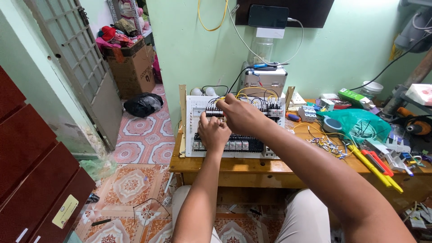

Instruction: The person sits on the floor and uses a screwdriver to tighten screws on an electrical board mounted on a wooden table. They repeatedly pick up wires from the table and connect them to the board terminals.

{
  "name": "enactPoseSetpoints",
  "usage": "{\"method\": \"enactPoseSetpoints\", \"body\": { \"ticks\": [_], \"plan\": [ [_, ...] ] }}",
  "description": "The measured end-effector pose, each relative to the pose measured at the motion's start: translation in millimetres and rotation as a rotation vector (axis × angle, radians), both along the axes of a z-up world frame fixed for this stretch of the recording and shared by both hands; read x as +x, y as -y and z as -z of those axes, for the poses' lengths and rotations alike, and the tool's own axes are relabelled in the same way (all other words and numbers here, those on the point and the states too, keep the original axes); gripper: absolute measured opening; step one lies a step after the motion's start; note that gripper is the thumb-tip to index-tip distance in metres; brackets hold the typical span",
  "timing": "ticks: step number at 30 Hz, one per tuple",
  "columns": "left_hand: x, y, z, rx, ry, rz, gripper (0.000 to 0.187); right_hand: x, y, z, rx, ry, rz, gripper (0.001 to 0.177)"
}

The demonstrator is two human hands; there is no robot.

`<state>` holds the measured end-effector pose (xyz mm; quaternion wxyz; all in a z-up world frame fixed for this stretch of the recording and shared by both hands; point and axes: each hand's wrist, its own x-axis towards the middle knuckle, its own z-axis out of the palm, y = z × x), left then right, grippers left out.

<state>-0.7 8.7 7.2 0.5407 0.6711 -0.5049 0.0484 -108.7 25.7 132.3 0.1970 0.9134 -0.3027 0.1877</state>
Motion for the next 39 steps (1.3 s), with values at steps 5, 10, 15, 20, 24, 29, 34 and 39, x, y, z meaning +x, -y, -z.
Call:
{"method": "enactPoseSetpoints", "body": {
  "ticks": [5,10,15,20,24,29,34,39],
  "plan": [
    [-1.4,-10.0,-10.1,0.037,-0.011,0.021,0.021,-1.9,6.7,6.2,0.047,-0.043,0.020,0.019],
    [1.2,-1.0,-4.2,0.061,-0.010,0.029,0.021,-3.1,-3.8,-3.7,-0.067,-0.167,0.020,0.022],
    [3.1,-5.9,-5.6,0.045,-0.013,0.044,0.029,4.6,-12.2,-8.5,0.104,-0.040,0.051,0.034],
    [1.2,4.2,2.9,0.016,0.012,0.004,0.022,-8.3,-9.7,-10.4,-0.216,-0.257,-0.036,0.010],
    [1.0,2.6,4.1,0.001,0.032,0.008,0.019,1.1,-21.2,-15.3,-0.018,-0.090,-0.008,0.014],
    [-1.4,-7.7,-7.0,0.017,0.005,0.007,0.019,-3.2,-5.2,-3.5,-0.188,-0.245,0.022,0.007],
    [2.3,9.6,9.1,0.031,0.006,0.006,0.019,0.6,-23.3,-20.4,-0.206,-0.282,0.039,0.010],
    [1.3,-1.4,-0.5,0.041,-0.017,0.022,0.020,-2.5,-12.0,-8.9,-0.349,-0.357,0.089,0.004]
  ]
}}
